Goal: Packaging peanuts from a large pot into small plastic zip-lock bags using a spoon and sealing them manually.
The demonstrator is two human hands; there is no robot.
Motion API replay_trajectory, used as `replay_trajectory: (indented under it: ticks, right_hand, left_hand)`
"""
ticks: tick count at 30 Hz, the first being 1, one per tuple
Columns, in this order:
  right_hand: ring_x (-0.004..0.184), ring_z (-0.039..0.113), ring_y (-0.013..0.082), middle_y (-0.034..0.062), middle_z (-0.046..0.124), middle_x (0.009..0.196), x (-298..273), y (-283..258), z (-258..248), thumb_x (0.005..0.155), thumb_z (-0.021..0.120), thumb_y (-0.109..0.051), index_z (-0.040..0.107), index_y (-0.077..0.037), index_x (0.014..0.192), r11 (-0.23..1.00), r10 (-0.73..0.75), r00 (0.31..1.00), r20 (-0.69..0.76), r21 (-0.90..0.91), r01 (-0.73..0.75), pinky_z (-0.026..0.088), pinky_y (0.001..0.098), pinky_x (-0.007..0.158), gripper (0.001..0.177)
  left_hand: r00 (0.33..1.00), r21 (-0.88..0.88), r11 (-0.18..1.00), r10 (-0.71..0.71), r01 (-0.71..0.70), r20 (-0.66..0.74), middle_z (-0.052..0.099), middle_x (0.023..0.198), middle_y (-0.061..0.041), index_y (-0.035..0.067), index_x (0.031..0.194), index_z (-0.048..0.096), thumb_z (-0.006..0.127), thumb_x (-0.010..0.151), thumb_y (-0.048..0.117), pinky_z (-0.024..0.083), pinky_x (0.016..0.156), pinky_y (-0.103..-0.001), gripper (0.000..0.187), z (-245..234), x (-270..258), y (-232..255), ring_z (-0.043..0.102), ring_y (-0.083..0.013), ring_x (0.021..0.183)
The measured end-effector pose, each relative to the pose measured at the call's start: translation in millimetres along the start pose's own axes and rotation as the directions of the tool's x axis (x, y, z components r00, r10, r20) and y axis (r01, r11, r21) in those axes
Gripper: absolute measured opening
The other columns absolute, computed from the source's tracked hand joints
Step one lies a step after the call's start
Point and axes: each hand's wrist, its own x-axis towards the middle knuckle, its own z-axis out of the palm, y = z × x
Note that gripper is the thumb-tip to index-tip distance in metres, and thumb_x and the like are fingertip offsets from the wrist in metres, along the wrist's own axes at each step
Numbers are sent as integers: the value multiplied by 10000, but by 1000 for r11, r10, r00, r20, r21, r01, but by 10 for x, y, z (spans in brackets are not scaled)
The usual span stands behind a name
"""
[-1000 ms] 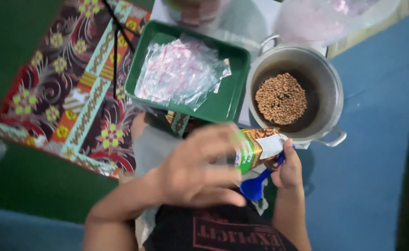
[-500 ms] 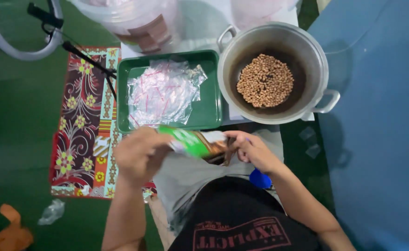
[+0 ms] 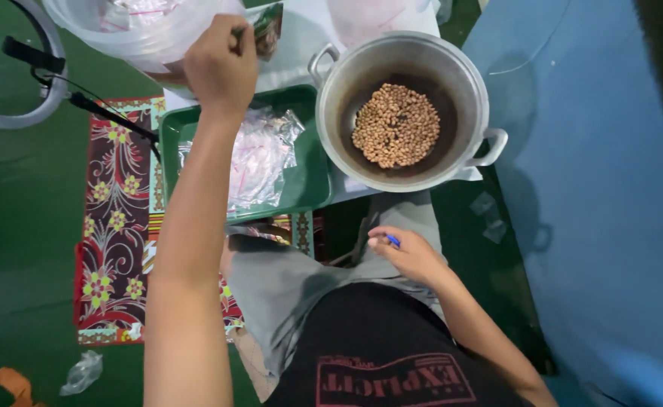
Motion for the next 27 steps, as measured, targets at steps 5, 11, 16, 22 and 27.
replay_trajectory:
  ticks: [5,11,16,22,27]
  right_hand:
    - [805,694,254,32,744,918,176,802,88,884,665,-369,739,-160,1140,932,67,991,-116,-347,-103,539,354,763,339]
    - [776,703,218,47,784,929,213,1130,101,877,707,-266,782,-131,1096,966,56,967,-249,-233,-116,556,310,755,269]
    - [563,563,142,17,669,644,335,958,35,904,693,-166,790,-68,960,988,91,973,-213,-102,-115,483,259,600,148]
    - [558,605,144,28,664,601,529,896,-55,936,675,-238,803,-62,983,970,223,961,-163,-65,-236,486,250,606,222]
    - [542,625,168,40,667,573,649,1089,-74,933,691,-286,769,-37,921,972,204,964,-170,-79,-220,538,269,622,261]
  left_hand:
    - [982,46,983,-182,179,56,662,624,-14,146,886,690,758,854,97,493,538,-384,89,614,-239,-435,611,-252,526]
    - [939,-24,947,-315,321,140,694,730,-83,66,939,667,763,888,105,534,588,-401,115,742,-602,-654,641,-274,613]
    - [959,-146,970,-158,195,235,634,754,-116,-2,919,600,765,903,2,474,604,-389,166,278,-1052,-512,565,-280,627]
    - [862,46,995,-100,88,498,614,1067,-115,80,1029,746,817,826,125,498,892,-412,219,74,-1706,-479,594,-339,993]
    - [789,201,949,-312,241,529,637,1132,-147,17,1198,703,822,877,238,476,922,-431,407,382,-1667,-326,587,-360,1035]
